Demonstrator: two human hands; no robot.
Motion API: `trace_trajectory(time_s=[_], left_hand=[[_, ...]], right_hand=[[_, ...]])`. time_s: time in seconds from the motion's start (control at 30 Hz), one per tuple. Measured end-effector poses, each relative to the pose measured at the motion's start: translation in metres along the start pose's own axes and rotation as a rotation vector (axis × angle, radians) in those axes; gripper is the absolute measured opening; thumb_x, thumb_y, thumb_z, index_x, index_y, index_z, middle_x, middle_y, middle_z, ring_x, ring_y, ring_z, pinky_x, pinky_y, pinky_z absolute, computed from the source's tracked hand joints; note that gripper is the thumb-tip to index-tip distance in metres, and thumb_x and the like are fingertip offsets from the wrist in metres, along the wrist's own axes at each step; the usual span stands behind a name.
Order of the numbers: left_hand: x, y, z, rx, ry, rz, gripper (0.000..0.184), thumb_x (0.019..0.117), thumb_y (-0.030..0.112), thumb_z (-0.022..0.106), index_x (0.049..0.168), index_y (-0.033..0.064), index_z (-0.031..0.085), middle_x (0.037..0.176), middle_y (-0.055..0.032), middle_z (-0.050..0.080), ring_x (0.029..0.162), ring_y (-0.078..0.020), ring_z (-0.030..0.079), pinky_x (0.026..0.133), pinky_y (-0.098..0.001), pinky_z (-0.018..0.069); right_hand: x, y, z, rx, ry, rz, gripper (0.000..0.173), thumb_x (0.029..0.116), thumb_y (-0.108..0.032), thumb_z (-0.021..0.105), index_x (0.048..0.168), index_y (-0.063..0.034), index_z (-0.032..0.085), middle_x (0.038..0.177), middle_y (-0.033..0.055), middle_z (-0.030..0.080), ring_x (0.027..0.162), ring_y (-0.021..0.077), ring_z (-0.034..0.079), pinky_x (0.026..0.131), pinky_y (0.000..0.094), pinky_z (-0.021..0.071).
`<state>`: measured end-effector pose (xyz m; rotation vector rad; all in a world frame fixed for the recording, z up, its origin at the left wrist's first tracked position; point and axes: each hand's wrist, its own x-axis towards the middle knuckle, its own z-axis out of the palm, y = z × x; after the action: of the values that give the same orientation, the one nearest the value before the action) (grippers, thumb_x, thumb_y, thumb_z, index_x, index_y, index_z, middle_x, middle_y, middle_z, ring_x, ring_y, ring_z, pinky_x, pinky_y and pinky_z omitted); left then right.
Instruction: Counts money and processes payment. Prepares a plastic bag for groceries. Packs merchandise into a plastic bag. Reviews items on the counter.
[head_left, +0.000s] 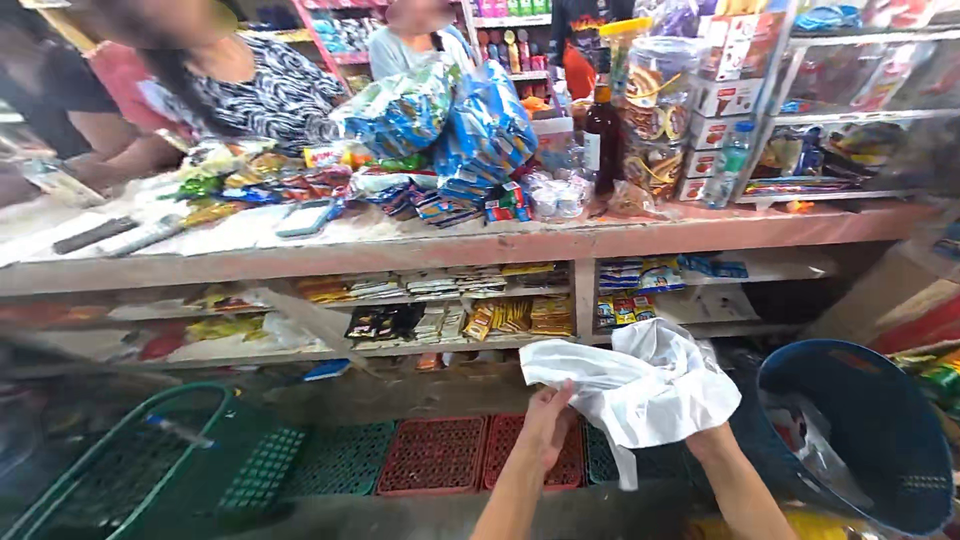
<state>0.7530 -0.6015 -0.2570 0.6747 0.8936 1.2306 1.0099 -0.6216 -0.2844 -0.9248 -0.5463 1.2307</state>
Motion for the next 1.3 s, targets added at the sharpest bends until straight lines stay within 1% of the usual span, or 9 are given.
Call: trace_trajectory(time_s=[0.17, 0.23, 0.37, 0.47, 0.6, 0.87, 1.07, 1.2, 1.3], left_hand=[[-0.007, 0.037, -0.021, 0.111, 0.177, -0.058, 0.008, 0.0933, -0.002, 0.069, 0.1, -0.0047, 0.065, 0.093, -0.012, 0.074, 0.083, -0.0198, 0.073, 0.078, -0.0376, 0.0621], [-0.011, 0.047, -0.04, 0.109, 0.241, -0.049, 0.011, 0.0882, -0.006, 0.072, 0.098, -0.0062, 0.067, 0.089, -0.0127, 0.074, 0.078, -0.0199, 0.073, 0.075, -0.0372, 0.0624], [-0.016, 0.072, -0.095, 0.135, 0.409, 0.033, 0.016, 0.0791, -0.003, 0.082, 0.087, -0.0054, 0.069, 0.074, -0.0106, 0.072, 0.063, -0.0156, 0.068, 0.062, -0.032, 0.0593], [-0.013, 0.094, -0.12, 0.212, 0.488, 0.049, 0.02, 0.0782, 0.005, 0.086, 0.079, -0.0008, 0.067, 0.059, -0.0024, 0.06, 0.047, -0.0078, 0.052, 0.048, -0.0241, 0.0472], [-0.014, 0.136, -0.133, 0.367, 0.196, 0.082, 0.017, 0.0896, 0.009, 0.077, 0.099, -0.0015, 0.068, 0.083, -0.0071, 0.07, 0.072, -0.0146, 0.067, 0.07, -0.0332, 0.0598], [0.018, 0.208, -0.179, 0.108, 0.142, 0.134, 0.023, 0.0806, -0.012, 0.077, 0.1, -0.0033, 0.067, 0.084, -0.0095, 0.073, 0.073, -0.0166, 0.072, 0.071, -0.0335, 0.063], [0.074, 0.272, -0.224, 0.101, 0.234, 0.222, 0.014, 0.0956, 0.015, 0.072, 0.095, 0.0022, 0.067, 0.075, -0.0017, 0.066, 0.063, -0.0075, 0.063, 0.064, -0.0249, 0.0577], [0.101, 0.346, -0.226, 0.214, 0.161, 0.373, 0.029, 0.0906, 0.012, 0.075, 0.119, 0.005, 0.072, 0.103, -0.0031, 0.075, 0.092, -0.0096, 0.07, 0.085, -0.0282, 0.0594], [0.128, 0.407, -0.218, 0.307, 0.107, 0.323, 0.042, 0.0783, 0.006, 0.083, 0.118, 0.0089, 0.071, 0.102, -0.0018, 0.074, 0.088, -0.0109, 0.07, 0.075, -0.0282, 0.0607]], right_hand=[[0.002, 0.023, 0.001, -0.05, -0.004, 0.031, 0.018, 0.1021, -0.013, 0.044, 0.114, -0.0104, 0.057, 0.092, -0.0047, 0.07, 0.084, 0.0021, 0.069, 0.075, 0.0255, 0.0594], [0.023, 0.037, -0.012, -0.243, 0.037, -0.025, 0.026, 0.1034, -0.011, 0.045, 0.128, -0.0041, 0.051, 0.104, 0.0016, 0.067, 0.092, 0.0053, 0.067, 0.079, 0.0298, 0.0594], [0.094, 0.037, -0.048, -0.488, 0.171, -0.523, 0.043, 0.1039, -0.023, 0.058, 0.144, -0.0091, 0.05, 0.135, 0.0061, 0.063, 0.116, 0.0195, 0.066, 0.093, 0.04, 0.0594], [0.055, 0.024, 0.052, -0.548, -0.165, -0.667, 0.033, 0.1045, -0.02, 0.057, 0.136, -0.0088, 0.057, 0.125, 0.0074, 0.067, 0.107, 0.024, 0.069, 0.089, 0.0422, 0.061], [-0.011, 0.097, 0.216, -0.659, -0.592, -0.397, 0.032, 0.0924, -0.021, 0.076, 0.123, -0.013, 0.069, 0.109, 0.0027, 0.074, 0.09, 0.0201, 0.074, 0.074, 0.0396, 0.0656], [0.009, 0.125, 0.343, -0.5, -0.69, -0.163, 0.023, 0.089, -0.008, 0.077, 0.11, -0.0016, 0.072, 0.095, 0.0101, 0.074, 0.079, 0.0201, 0.072, 0.067, 0.0376, 0.0638], [0.075, 0.171, 0.437, -0.383, -0.82, -0.105, 0.011, 0.0926, -0.009, 0.073, 0.1, -0.0009, 0.071, 0.083, 0.0105, 0.071, 0.066, 0.0188, 0.068, 0.06, 0.0368, 0.0615], [0.119, 0.176, 0.517, -0.272, -0.791, -0.336, 0.015, 0.0951, -0.007, 0.069, 0.11, -0.0031, 0.067, 0.088, 0.0104, 0.07, 0.068, 0.0195, 0.069, 0.059, 0.0366, 0.0618], [0.151, 0.153, 0.57, -0.242, -0.765, -0.592, 0.022, 0.0907, -0.004, 0.074, 0.111, -0.0052, 0.066, 0.09, 0.0069, 0.07, 0.072, 0.0175, 0.069, 0.064, 0.0342, 0.063]])
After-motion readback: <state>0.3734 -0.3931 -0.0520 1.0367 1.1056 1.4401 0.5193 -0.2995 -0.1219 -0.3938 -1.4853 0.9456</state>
